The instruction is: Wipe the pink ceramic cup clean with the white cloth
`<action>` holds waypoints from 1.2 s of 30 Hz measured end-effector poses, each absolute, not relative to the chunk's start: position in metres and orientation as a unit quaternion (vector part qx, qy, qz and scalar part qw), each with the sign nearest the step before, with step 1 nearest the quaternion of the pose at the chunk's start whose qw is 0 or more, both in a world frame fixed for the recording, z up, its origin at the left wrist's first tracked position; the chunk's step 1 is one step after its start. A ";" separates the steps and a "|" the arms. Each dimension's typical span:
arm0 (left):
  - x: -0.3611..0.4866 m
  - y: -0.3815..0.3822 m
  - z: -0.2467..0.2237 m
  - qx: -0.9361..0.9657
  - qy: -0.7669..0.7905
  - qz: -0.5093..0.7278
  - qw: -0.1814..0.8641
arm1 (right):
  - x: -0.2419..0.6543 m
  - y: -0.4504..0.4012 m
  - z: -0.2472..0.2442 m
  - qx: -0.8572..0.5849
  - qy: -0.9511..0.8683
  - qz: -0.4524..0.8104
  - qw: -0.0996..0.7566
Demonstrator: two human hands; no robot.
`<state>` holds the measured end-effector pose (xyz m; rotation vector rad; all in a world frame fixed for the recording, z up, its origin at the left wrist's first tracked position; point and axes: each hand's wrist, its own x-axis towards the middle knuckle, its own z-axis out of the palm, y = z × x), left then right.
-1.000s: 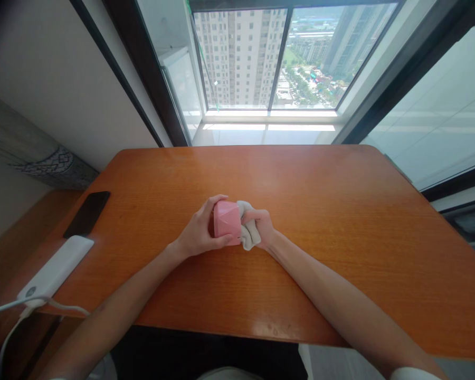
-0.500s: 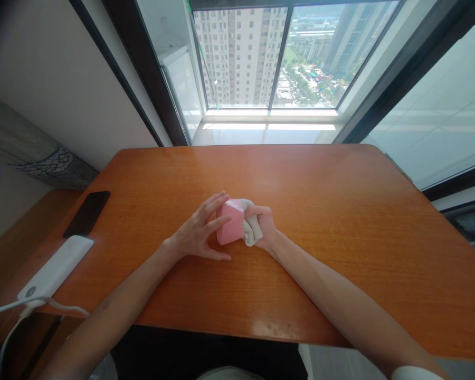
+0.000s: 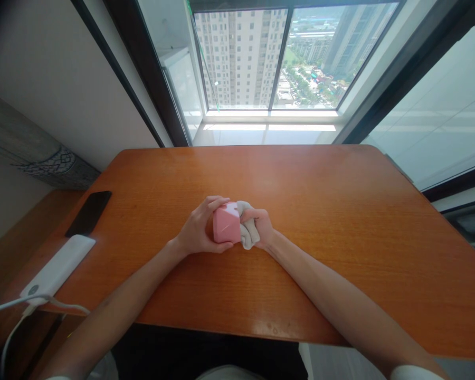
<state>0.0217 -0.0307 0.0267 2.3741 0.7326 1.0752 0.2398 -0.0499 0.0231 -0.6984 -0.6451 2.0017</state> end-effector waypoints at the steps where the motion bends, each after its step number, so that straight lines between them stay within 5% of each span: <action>1: 0.023 -0.032 0.029 0.843 0.279 0.388 0.246 | 0.239 -0.050 0.024 -0.283 -0.266 0.807 0.445; 9: 0.021 -0.032 0.028 0.799 0.351 0.331 0.360 | 0.236 -0.052 0.027 -0.259 -0.282 0.809 0.445; 17: 0.015 -0.021 0.007 0.922 0.160 0.340 0.100 | 0.244 -0.047 0.024 -0.292 -0.238 0.805 0.459; 24: 0.004 -0.010 0.007 0.937 0.137 0.322 0.015 | 0.242 -0.048 0.024 -0.288 -0.230 0.814 0.449; 36: 0.024 -0.034 0.028 0.825 0.318 0.378 0.273 | 0.237 -0.050 0.025 -0.260 -0.255 0.811 0.458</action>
